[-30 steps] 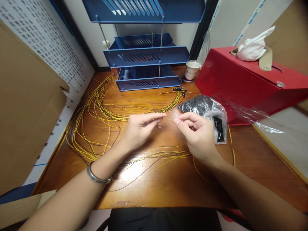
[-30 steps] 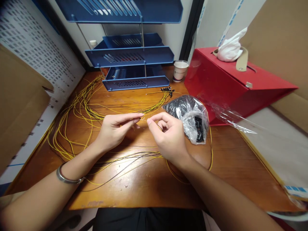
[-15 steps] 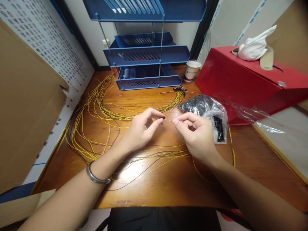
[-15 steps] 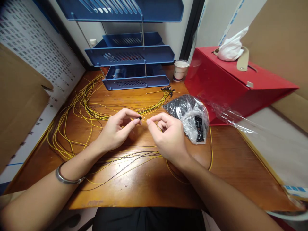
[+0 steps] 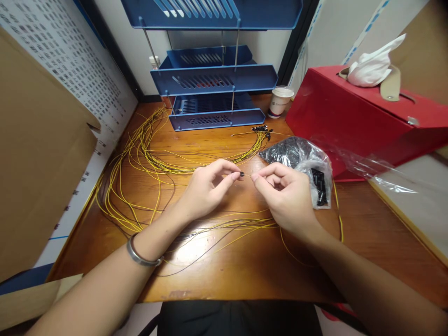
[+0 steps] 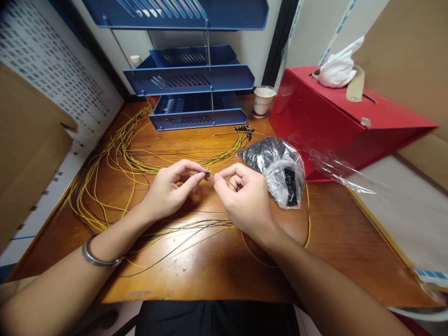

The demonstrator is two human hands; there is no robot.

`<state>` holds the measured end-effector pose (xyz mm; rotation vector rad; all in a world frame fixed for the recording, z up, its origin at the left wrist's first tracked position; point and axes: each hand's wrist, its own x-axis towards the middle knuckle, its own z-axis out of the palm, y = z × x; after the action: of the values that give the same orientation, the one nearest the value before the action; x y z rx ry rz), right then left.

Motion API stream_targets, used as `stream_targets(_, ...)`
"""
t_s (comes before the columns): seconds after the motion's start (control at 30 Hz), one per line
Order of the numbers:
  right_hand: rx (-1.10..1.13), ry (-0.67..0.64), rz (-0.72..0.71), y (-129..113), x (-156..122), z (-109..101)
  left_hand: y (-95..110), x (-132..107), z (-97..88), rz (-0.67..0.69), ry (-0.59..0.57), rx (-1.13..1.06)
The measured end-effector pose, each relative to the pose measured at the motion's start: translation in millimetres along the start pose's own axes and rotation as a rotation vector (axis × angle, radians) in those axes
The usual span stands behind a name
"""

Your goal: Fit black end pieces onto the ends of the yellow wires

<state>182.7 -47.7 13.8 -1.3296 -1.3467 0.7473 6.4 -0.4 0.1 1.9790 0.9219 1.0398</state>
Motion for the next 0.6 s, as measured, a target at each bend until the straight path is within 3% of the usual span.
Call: stream_targets(0.6,-0.060,0.011,0.032,-1.8,0.0,0.6,0.5,-0.2,0.0,0.002,-0.005,0.027)
